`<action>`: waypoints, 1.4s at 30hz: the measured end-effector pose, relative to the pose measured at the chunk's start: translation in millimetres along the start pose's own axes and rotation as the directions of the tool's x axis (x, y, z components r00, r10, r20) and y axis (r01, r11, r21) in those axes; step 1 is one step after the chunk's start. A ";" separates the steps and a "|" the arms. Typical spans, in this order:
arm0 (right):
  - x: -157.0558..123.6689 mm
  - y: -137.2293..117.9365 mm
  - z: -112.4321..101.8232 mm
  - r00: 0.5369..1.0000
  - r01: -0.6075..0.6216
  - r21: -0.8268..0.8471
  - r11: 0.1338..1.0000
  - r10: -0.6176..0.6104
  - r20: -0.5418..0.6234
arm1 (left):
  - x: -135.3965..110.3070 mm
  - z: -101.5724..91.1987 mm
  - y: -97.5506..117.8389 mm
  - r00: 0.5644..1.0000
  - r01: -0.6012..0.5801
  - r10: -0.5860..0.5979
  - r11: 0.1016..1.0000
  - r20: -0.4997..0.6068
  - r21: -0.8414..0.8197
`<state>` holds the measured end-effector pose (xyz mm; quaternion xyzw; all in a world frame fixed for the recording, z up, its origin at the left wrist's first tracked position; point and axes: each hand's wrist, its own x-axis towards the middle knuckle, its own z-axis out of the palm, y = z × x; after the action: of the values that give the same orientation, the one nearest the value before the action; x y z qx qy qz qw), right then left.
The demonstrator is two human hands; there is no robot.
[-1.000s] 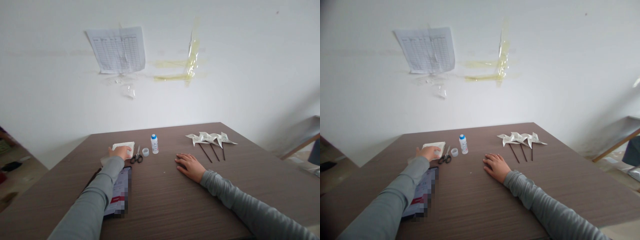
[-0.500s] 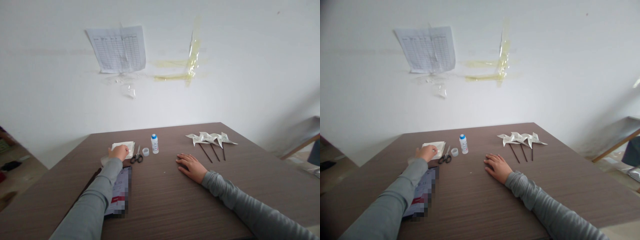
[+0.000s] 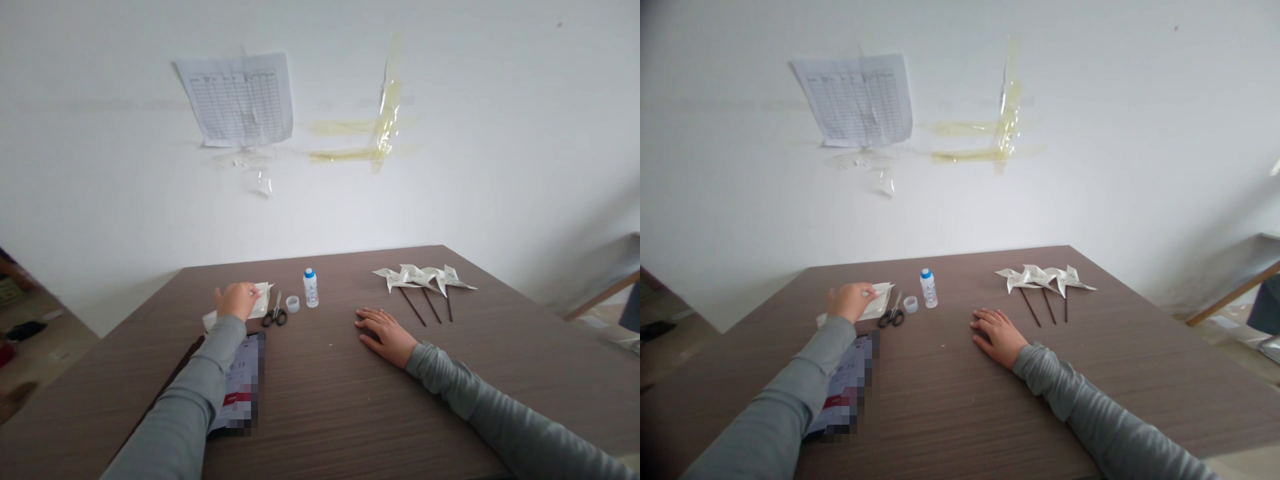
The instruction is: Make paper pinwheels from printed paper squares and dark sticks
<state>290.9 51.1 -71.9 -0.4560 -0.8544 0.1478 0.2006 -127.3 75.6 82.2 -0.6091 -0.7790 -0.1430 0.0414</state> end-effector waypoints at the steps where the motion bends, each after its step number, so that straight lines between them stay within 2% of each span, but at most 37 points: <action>1: -0.2 -0.2 -0.2 1.000 -0.001 -0.003 1.000 0.001 0.005 | -2.0 -0.7 1.8 1.000 -0.006 0.006 1.000 -0.009 -0.012; 8: -3.8 1.6 0.8 1.000 0.010 -0.007 1.000 -0.009 0.014 | -33.4 -1.3 24.5 0.994 -0.080 0.073 0.993 -0.082 -0.087; 14: -6.3 5.5 0.7 1.000 0.015 0.007 1.000 -0.015 -0.010 | -74.1 2.5 48.3 0.987 -0.156 0.158 0.982 0.010 -0.109; 18: -4.2 4.0 0.3 1.000 0.018 0.000 1.000 -0.018 -0.002 | -96.8 7.3 58.3 0.972 -0.201 0.213 0.972 0.097 -0.118; 20: -3.2 3.4 0.2 1.000 0.020 0.002 1.000 -0.020 -0.005 | -105.9 12.5 61.7 0.966 -0.223 0.237 0.966 0.106 -0.129; 28: -1.3 1.1 -3.0 1.000 0.010 0.033 0.999 -0.009 -0.024 | -121.6 43.2 58.1 0.906 -0.357 0.384 0.920 0.178 -0.163; 33: -2.1 0.0 -8.0 1.000 -0.002 0.071 0.997 0.002 -0.003 | -131.4 48.5 49.6 0.919 -0.336 0.345 0.938 0.190 -0.080; 37: -1.3 1.8 -8.2 1.000 -0.006 0.106 0.994 0.009 -0.028 | -145.6 48.5 52.6 0.890 -0.335 0.337 0.940 0.308 -0.061; 42: 0.4 4.5 -8.7 0.999 -0.011 0.139 0.990 0.015 -0.032 | -157.1 56.9 58.0 0.876 -0.356 0.375 0.927 0.303 -0.118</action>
<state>298.2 54.5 -66.2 -0.4490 -0.8356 0.2006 0.2449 -25.3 -43.5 0.2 -0.7611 -0.6417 -0.0546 -0.0773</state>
